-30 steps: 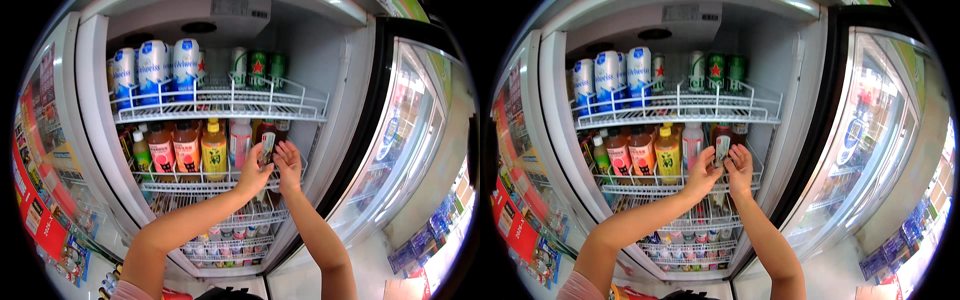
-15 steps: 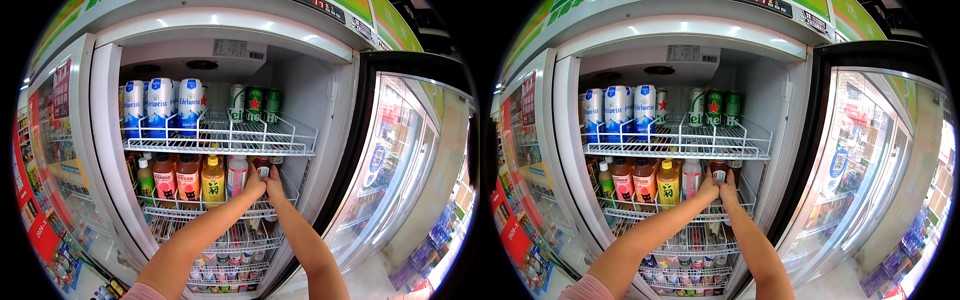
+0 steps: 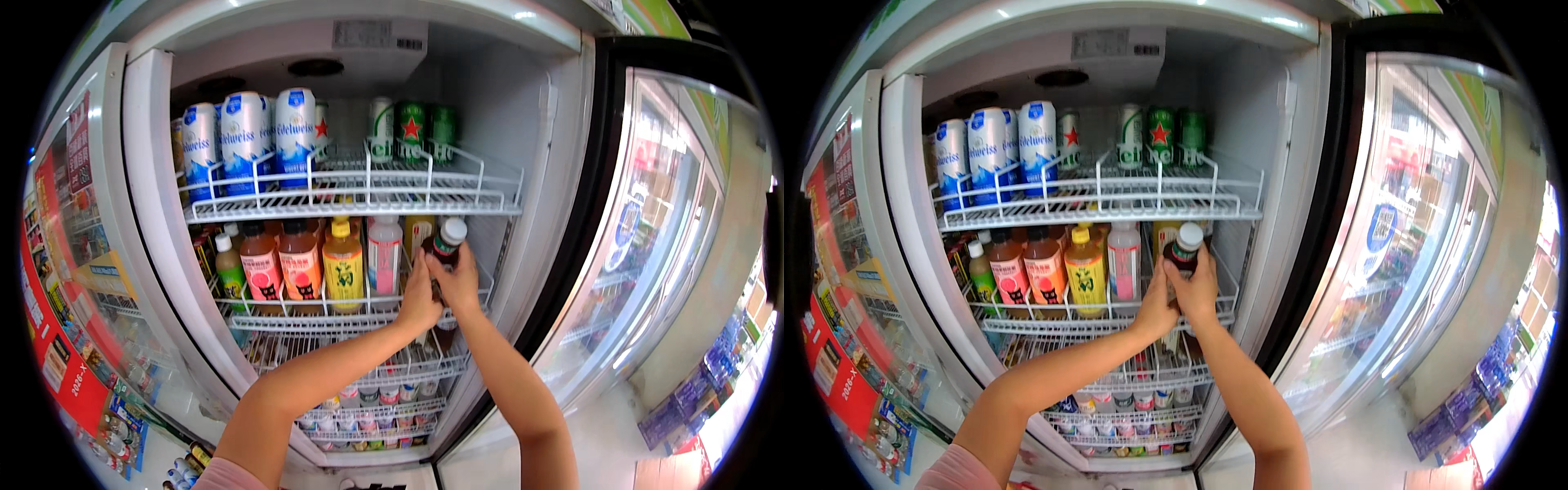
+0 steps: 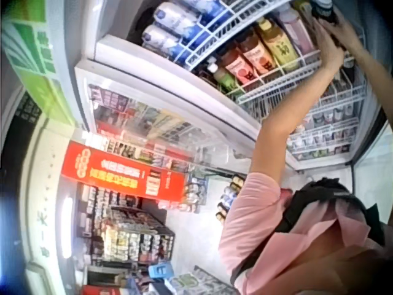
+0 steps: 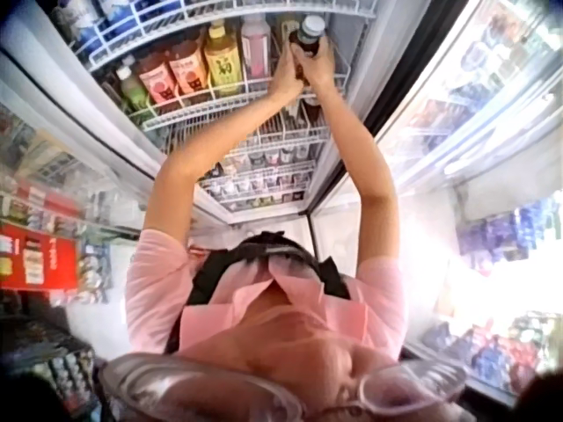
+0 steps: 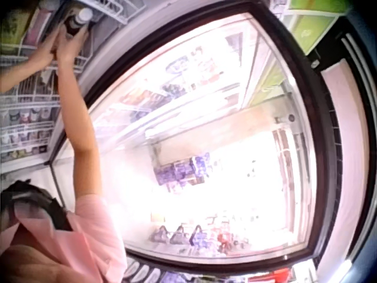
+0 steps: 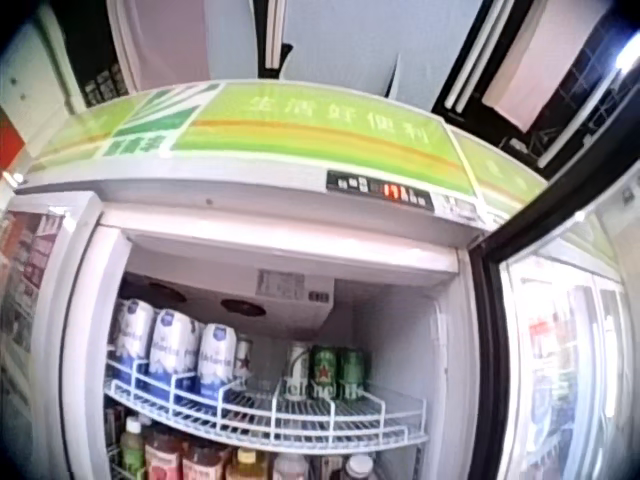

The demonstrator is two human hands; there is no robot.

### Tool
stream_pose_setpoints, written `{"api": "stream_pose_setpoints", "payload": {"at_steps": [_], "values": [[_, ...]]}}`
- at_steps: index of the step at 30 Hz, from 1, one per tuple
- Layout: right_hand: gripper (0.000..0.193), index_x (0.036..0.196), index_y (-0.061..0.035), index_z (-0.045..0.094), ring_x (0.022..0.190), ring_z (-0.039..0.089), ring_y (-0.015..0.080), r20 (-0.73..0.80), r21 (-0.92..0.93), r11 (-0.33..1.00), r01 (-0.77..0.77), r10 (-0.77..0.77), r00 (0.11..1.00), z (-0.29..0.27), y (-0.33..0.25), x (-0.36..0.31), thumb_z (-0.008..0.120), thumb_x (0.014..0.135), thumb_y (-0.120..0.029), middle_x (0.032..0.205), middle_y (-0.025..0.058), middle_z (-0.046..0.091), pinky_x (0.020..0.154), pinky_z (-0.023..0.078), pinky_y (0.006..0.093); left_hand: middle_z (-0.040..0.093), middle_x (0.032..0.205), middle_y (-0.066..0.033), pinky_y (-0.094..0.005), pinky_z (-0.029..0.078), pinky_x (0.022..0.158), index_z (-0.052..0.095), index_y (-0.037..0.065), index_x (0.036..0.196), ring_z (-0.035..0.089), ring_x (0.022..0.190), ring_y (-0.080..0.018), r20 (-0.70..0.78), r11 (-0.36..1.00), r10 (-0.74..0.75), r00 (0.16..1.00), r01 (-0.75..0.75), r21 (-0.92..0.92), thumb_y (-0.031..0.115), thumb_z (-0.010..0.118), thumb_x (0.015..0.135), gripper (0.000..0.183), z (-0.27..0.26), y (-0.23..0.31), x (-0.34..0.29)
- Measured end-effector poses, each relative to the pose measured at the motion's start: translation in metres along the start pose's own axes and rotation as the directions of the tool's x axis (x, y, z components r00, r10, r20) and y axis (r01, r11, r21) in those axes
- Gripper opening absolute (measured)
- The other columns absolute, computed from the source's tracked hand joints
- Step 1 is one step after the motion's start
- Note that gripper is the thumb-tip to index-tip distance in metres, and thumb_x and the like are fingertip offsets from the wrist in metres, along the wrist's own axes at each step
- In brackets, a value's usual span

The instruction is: The person repeatedly picks up various bottled and canned beverages from a red basket and places them into a commercial glass-door refrigerator. They handle items one at a time, arranging them on the middle and lower shelves among existing stock.

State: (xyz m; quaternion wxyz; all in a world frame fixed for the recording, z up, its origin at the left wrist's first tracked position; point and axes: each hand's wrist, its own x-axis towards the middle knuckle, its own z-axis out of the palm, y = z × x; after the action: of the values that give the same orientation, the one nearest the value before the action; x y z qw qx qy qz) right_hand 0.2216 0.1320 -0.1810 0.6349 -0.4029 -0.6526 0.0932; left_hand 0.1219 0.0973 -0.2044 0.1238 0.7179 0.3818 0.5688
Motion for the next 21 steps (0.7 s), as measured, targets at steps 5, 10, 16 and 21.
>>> {"api": "stream_pose_setpoints", "payload": {"at_steps": [5,10,16,21], "values": [[0.044,0.111,-0.0052,0.057,0.08,0.064,0.0211,-0.035,0.063,0.992,-0.107,0.109,0.993,-0.017,-0.04,-0.017,0.077,0.074,-0.018,0.091,0.0102,0.067,0.072,0.05,0.0342,0.021,0.149,-0.0283,-0.037,0.023,0.113,0.006,-0.007,0.146,0.024,0.139,-0.0388,0.04,0.998,0.057,0.998,-0.055,-0.029,-0.009,0.052,0.074,0.086,-0.014,0.003,-0.017],[0.046,0.121,-0.0002,0.053,0.098,0.059,0.0121,-0.144,0.43,0.902,0.05,0.014,0.989,-0.047,-0.062,-0.063,0.074,0.079,-0.003,0.11,0.0058,0.061,0.083,0.05,0.0273,0.014,0.153,-0.0246,-0.0409,0.018,0.114,0.005,-0.001,0.149,0.018,0.141,-0.038,0.073,0.951,0.31,0.948,-0.308,-0.033,-0.008,0.056,0.075,0.09,-0.028,0.044,-0.054],[0.051,0.129,0.0032,0.046,0.112,0.056,0.0172,-0.139,0.507,0.861,0.051,0.023,0.99,-0.087,-0.1,-0.119,0.068,0.083,0.003,0.126,0.0114,0.055,0.094,0.048,0.0314,0.013,0.152,-0.0268,-0.0475,0.018,0.114,0.013,-0.003,0.147,0.015,0.14,-0.0445,0.121,0.918,0.397,0.91,-0.396,-0.029,-0.005,0.058,0.072,0.088,-0.039,0.08,-0.106],[0.049,0.127,0.0037,0.046,0.11,0.057,0.0177,-0.053,0.463,0.877,-0.129,0.173,0.984,-0.087,-0.081,-0.156,0.068,0.083,0.003,0.124,0.0114,0.056,0.093,0.048,0.0305,0.007,0.153,-0.0264,-0.0471,0.015,0.114,0.008,-0.003,0.148,0.011,0.142,-0.0433,0.236,0.963,0.267,0.934,-0.25,-0.102,0.004,0.058,0.078,0.086,-0.024,0.054,-0.15]]}}
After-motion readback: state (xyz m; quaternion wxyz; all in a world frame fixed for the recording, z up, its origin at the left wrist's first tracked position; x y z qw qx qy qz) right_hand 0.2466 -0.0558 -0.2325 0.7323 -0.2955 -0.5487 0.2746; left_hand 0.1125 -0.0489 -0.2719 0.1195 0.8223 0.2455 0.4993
